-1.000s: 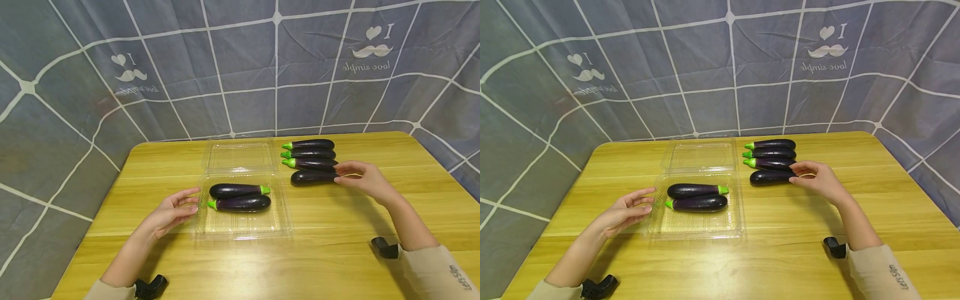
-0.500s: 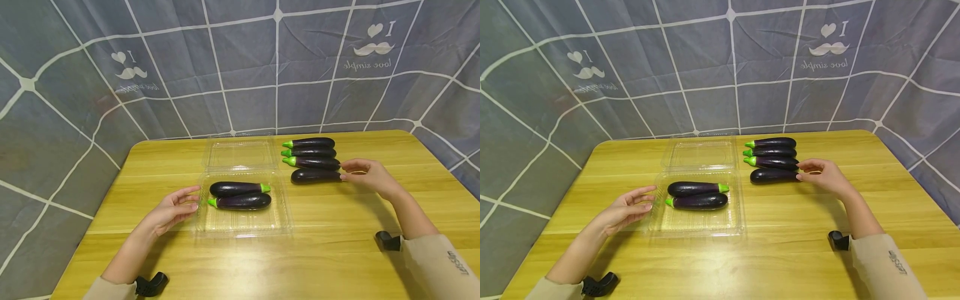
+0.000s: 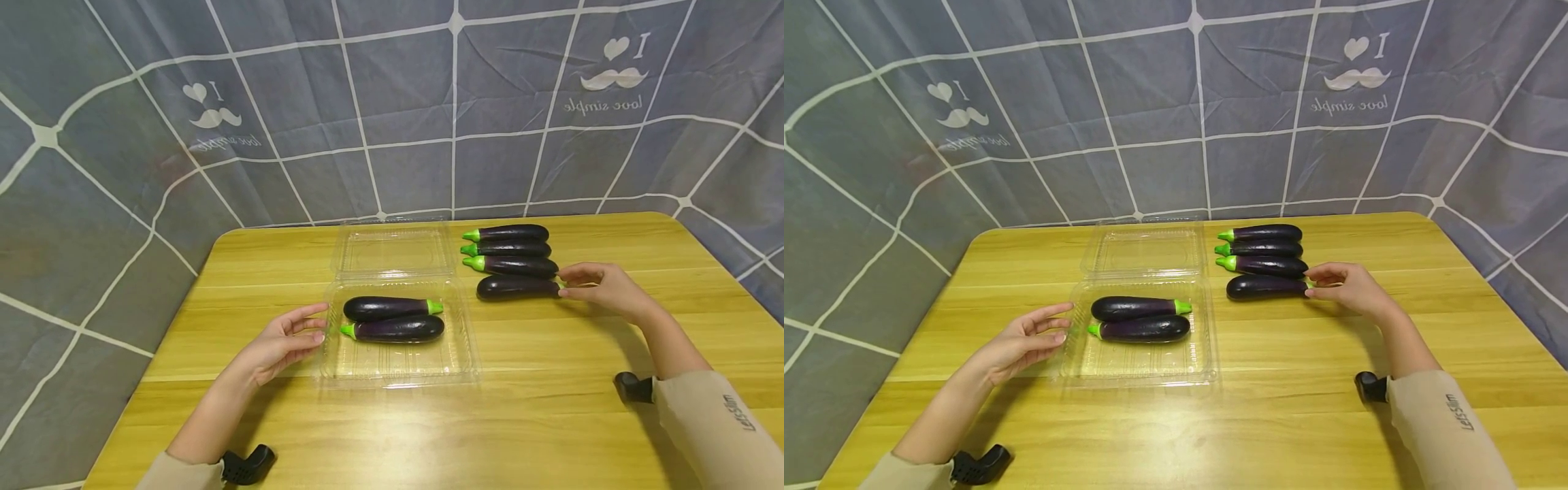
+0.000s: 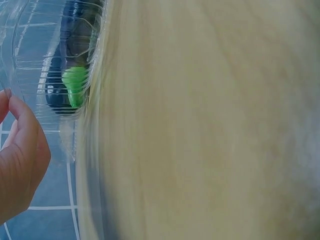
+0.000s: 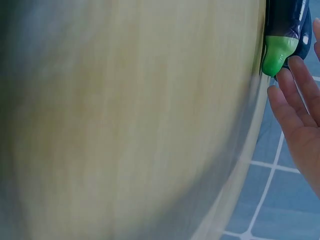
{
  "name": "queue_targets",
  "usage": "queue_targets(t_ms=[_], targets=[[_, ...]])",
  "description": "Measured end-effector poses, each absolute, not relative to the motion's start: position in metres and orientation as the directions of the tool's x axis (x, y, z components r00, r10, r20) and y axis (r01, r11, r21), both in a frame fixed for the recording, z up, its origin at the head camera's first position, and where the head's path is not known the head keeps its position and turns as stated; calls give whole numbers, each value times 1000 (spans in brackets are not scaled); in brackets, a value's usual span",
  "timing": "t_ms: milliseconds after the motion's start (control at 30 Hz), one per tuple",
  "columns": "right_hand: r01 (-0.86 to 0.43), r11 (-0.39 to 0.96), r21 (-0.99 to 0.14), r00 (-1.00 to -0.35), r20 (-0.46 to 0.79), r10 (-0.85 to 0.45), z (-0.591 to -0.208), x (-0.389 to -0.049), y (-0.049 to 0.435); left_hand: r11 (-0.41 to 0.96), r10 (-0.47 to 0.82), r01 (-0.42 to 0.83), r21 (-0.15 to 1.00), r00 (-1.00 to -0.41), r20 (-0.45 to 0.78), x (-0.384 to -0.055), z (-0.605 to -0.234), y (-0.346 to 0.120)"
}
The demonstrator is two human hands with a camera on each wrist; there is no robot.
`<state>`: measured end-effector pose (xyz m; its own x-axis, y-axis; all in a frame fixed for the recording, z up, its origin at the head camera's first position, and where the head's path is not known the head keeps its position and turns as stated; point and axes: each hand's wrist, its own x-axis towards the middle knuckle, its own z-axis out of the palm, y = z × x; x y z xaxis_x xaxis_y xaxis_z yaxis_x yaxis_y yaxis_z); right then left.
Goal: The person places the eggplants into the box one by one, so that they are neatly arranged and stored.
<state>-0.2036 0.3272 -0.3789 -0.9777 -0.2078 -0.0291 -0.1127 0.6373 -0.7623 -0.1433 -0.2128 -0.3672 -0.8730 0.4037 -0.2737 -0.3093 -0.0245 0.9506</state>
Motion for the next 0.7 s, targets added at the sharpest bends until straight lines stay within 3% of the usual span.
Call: queue_targets(t_ms=[700], targets=[[-107,681,-725,-962,-97,-254,-379,-210,319,-2,404,-312,950,-869,-284,-144,-366,-214]])
